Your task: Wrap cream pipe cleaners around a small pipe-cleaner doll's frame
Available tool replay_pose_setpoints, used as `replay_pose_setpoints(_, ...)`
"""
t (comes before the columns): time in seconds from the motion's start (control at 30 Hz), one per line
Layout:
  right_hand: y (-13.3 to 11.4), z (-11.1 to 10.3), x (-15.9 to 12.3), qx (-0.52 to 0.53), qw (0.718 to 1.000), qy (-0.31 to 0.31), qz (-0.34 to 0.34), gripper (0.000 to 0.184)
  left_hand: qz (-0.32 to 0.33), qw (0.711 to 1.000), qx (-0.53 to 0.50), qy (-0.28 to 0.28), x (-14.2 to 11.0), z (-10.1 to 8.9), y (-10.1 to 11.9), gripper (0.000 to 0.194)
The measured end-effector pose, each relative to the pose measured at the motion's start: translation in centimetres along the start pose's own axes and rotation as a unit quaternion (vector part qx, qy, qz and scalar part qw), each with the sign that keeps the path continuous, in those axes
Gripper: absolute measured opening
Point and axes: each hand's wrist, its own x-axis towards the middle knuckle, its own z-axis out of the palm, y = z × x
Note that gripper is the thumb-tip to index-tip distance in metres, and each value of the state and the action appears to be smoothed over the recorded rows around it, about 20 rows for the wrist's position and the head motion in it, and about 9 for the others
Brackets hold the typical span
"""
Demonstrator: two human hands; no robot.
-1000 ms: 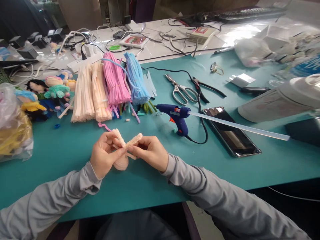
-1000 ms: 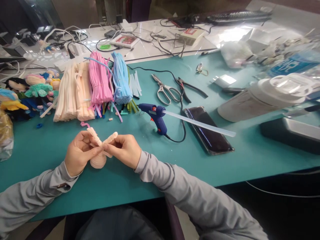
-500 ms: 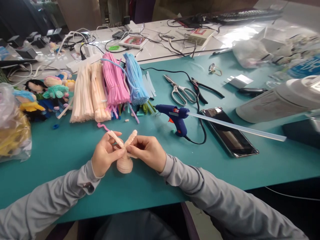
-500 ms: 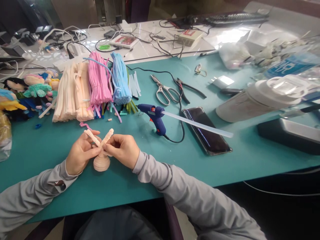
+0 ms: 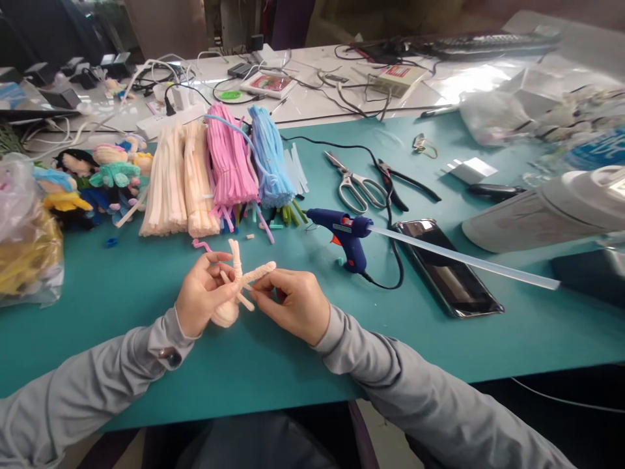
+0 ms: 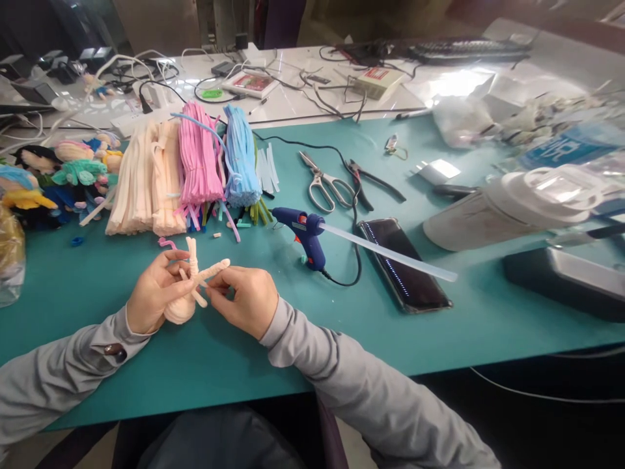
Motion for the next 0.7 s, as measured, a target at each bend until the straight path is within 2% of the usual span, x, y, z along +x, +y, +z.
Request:
replay_pose_setpoints(0.27, 0.30, 0.05, -0.51, -0.081, 0.996, 0.010, -0.041, 0.018, 0.029, 0.999, 0.043, 0.012, 0.18, -0.28, -0.11, 0.041)
replay_pose_setpoints(0.53, 0.52, 0.16, -0.76, -0.106, 0.991, 0.017, -0.085, 0.016, -0.003, 0.998, 0.059, -0.001, 0.29, -0.15, 0.30, 0.045)
replay_pose_setpoints(0.7, 0.26, 0.15, -0.85, -0.125, 0.985, 0.030, -0.119, 0.016, 0.024, 0.996, 0.084, 0.010, 0.00, 0.00, 0.46, 0.040)
